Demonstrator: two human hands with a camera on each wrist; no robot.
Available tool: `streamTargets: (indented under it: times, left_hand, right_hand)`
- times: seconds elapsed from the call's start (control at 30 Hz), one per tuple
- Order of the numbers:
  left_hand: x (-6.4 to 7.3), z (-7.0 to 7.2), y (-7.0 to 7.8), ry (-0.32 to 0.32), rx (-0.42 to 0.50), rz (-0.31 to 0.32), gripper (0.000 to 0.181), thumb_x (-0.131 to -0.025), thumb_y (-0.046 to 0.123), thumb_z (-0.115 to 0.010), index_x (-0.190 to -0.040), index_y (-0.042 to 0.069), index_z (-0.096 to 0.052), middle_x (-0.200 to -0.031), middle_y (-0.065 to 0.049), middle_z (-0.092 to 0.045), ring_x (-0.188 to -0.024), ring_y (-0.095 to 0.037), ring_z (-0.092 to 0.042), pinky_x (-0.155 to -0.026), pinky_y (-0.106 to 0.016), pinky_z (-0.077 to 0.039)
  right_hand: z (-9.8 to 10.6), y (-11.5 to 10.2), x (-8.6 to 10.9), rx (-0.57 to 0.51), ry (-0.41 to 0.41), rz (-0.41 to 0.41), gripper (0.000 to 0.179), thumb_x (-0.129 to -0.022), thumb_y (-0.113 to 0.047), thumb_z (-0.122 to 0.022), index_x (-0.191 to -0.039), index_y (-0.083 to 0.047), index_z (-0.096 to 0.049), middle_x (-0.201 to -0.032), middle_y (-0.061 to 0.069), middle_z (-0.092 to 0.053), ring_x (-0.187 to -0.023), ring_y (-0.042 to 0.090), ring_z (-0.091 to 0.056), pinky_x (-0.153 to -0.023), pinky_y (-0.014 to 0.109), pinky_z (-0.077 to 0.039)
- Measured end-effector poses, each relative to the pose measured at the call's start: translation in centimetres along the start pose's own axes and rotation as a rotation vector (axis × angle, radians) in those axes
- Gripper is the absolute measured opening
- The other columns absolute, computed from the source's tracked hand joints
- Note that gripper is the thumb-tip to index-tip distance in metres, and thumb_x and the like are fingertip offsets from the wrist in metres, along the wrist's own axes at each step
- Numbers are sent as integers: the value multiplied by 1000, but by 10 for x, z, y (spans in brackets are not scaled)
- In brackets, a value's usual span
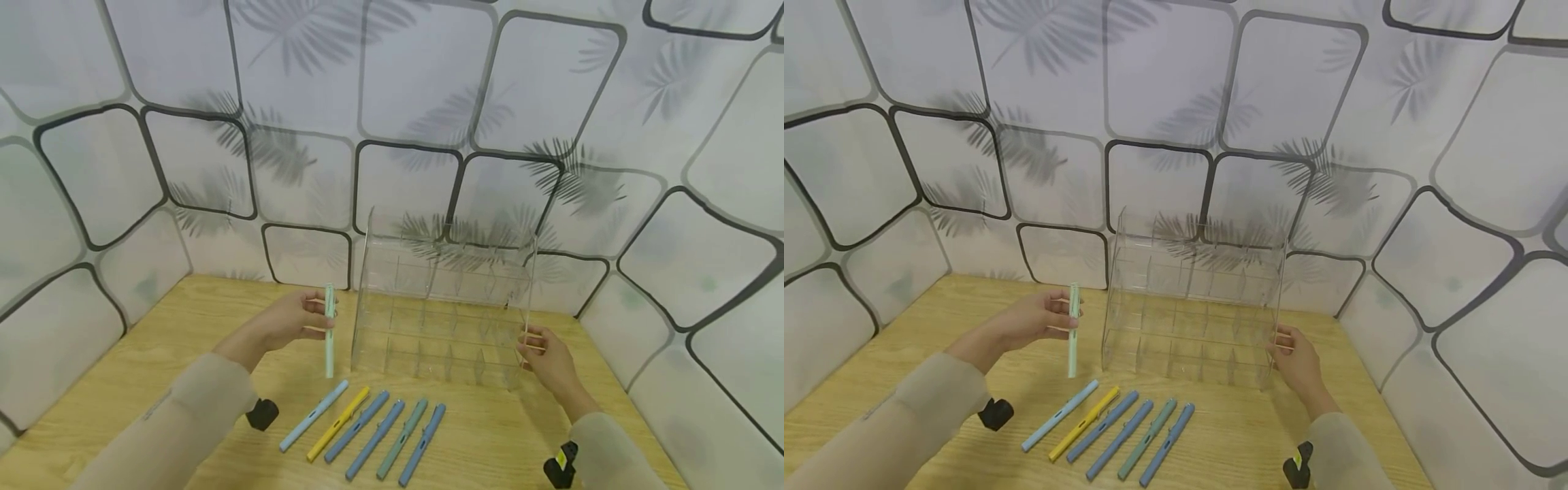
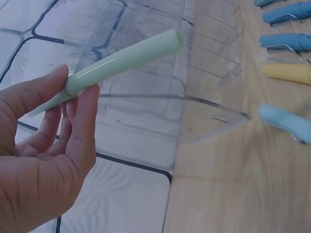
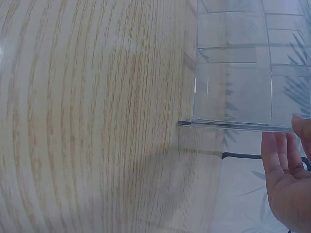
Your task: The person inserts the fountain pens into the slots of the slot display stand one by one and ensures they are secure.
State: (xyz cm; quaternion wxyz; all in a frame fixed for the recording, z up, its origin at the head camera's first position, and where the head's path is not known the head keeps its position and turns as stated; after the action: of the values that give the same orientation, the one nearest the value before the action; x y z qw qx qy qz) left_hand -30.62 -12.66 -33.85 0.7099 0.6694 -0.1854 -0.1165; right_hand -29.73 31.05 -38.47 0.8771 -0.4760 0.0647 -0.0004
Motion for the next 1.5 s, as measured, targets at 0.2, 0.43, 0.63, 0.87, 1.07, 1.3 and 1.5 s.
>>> streamTargets:
  times: [0.2,0.43,0.63,0.87,1.07,1.3,1.5]
  left_hand:
    - [-15,-7,19,94,-15,-42,24,-88,-4,-64,-107,-3,-50,-106,-16,-54,-97,-26,-59,-93,-44,-49]
    - [-30,-13,41,265,-8,-64,21,-86,2,-70,-95,0,-51,-97,-12,-56,-101,-29,-58,-88,-37,-52]
    - [-43,-20,60,360,60,-117,19,-87,5,-70,-95,1,-54,-103,-13,-58,-108,-34,-57,-86,-34,-53]
    - [-55,-30,78,471,152,-181,16,-88,10,-70,-98,2,-60,-103,-11,-63,-98,-24,-65,-79,-25,-55]
    - [-65,-43,84,533,181,-239,16,-88,7,-70,-99,-1,-61,-95,-10,-63,-94,-27,-65,-78,-24,-55]
    - [-77,-60,82,600,126,-256,20,-85,6,-73,-99,-3,-62,-90,-10,-59,-79,-22,-66,-73,-23,-56]
    - [-85,-68,79,646,28,-252,18,-84,9,-75,-95,-1,-65,-90,-11,-60,-69,-18,-65,-72,-29,-57]
  right_hand:
    - [0,1,1,-3,-3,-8,48,-96,-5,-57,-137,7,-37,-124,31,-49,-102,35,-59,-70,27,-57]
    - [-1,1,0,-4,-8,-6,49,-96,-7,-57,-138,7,-37,-125,32,-49,-103,36,-59,-72,29,-57]
    - [-1,0,-1,-7,-2,3,47,-96,-5,-57,-137,7,-38,-124,32,-50,-101,36,-59,-71,29,-57]
    - [-1,-3,0,-3,1,6,47,-95,-4,-57,-137,7,-38,-123,32,-51,-101,37,-59,-70,29,-57]
    - [0,-2,-1,-3,8,9,47,-95,-4,-58,-136,7,-39,-122,31,-52,-100,36,-59,-70,30,-58]
    - [1,-1,-1,-2,12,13,46,-95,-3,-58,-136,8,-40,-121,31,-52,-99,36,-60,-70,30,-58]
    - [1,-1,-1,7,13,14,46,-95,-3,-57,-136,7,-40,-121,31,-53,-99,36,-60,-70,30,-58]
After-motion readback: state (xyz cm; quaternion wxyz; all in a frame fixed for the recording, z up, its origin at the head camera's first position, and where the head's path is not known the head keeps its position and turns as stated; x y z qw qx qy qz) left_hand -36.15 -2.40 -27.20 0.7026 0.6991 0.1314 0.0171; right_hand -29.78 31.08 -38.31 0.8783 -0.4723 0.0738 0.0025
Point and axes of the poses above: each hand's wrist, its own x-axis away from the middle knuckle, its own z-axis out of the back of the hand, y = z × x, the point moved 6 cm from there along -x, towards the middle knuckle
